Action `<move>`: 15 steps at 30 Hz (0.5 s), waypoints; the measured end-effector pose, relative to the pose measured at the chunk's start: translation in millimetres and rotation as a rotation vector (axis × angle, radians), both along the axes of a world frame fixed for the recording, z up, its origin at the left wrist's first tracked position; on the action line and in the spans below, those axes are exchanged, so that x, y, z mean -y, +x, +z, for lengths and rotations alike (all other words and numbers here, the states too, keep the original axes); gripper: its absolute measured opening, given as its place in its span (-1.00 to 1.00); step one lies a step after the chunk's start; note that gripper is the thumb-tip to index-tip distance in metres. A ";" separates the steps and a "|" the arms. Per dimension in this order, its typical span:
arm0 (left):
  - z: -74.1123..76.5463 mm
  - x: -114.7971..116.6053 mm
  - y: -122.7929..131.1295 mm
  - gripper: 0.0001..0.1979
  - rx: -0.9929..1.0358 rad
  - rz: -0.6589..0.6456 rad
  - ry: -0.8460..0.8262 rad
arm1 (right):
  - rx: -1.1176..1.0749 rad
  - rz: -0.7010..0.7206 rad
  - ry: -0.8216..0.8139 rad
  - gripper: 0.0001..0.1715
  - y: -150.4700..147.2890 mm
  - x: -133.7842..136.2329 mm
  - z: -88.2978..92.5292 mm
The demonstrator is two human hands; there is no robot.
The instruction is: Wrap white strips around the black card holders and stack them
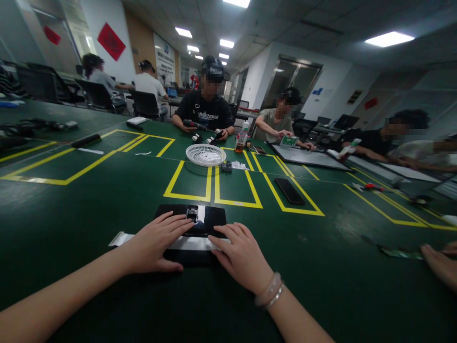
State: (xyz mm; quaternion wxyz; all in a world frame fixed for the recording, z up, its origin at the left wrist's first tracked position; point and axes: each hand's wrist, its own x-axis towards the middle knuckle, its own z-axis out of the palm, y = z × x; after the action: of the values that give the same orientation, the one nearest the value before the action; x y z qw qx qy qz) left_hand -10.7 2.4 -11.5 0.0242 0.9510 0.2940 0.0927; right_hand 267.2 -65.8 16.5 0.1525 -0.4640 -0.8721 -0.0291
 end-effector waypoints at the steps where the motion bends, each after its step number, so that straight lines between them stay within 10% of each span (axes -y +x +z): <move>1: 0.4 0.2 0.3 -0.02 0.000 0.000 0.001 | -0.014 0.000 0.009 -0.68 0.6 -0.1 0.2; 15: 0.8 -0.3 0.5 -0.06 0.020 -0.011 -0.019 | -0.066 0.007 0.017 -0.74 3.0 -0.6 0.5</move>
State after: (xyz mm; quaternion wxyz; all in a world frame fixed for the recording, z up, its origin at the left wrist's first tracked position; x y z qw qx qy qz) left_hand -10.2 2.7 -10.7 0.0365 0.9513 0.2894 0.0992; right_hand 270.2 -65.1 17.0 0.1851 -0.4606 -0.8679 -0.0209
